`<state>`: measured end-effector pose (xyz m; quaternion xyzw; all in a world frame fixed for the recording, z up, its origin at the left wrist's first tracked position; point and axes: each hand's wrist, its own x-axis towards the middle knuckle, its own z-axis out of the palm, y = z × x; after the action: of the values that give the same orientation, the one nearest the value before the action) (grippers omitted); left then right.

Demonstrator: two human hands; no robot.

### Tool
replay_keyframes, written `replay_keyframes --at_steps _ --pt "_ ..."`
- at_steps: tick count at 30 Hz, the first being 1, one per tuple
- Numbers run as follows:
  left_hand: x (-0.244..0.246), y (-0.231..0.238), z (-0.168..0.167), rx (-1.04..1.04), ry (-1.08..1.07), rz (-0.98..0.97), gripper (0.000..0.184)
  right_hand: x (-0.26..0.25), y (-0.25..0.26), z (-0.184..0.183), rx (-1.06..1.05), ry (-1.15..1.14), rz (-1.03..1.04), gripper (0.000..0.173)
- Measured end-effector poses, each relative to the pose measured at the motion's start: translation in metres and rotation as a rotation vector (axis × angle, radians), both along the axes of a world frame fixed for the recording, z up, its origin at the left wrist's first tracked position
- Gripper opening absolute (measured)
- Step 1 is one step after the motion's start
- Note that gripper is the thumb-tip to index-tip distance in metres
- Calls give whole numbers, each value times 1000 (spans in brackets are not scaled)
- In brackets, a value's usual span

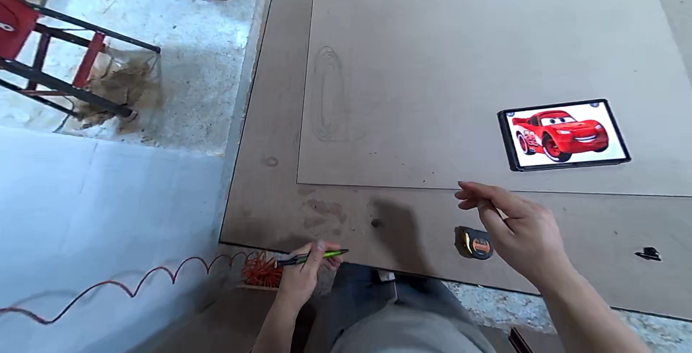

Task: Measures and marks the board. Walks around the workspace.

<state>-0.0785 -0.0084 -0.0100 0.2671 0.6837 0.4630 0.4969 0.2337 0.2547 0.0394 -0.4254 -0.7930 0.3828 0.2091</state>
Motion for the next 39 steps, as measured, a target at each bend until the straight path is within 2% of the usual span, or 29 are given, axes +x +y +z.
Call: replay_keyframes --at_steps 2,6,9,11,13,18,24,29,34,39 --pt "-28 23 -21 27 25 -17 33 -39 29 -22 -92 46 -21 39" --pt "-82 100 -66 33 28 -39 28 -141 125 -92 -216 195 -100 35" --pt "-113 174 -95 119 59 -57 20 -228 205 -158 -145 351 -211 31" --pt "-129 220 -108 188 100 -113 21 -268 240 -192 -51 410 -296 31" --pt "-144 261 -119 250 136 -180 19 -285 257 -204 37 487 -299 29" --pt "-160 326 -140 422 104 -351 14 -284 270 -210 19 678 -311 21" --pt "-161 319 -137 433 207 -390 17 -285 265 -208 21 657 -286 20" --pt "-156 315 -137 445 232 -459 13 -285 266 -208 19 661 -304 18" --pt "-138 309 -138 415 359 -387 9 -285 266 -207 22 683 -328 17" --pt "-139 309 -141 419 372 -378 9 -286 267 -208 14 701 -332 18"
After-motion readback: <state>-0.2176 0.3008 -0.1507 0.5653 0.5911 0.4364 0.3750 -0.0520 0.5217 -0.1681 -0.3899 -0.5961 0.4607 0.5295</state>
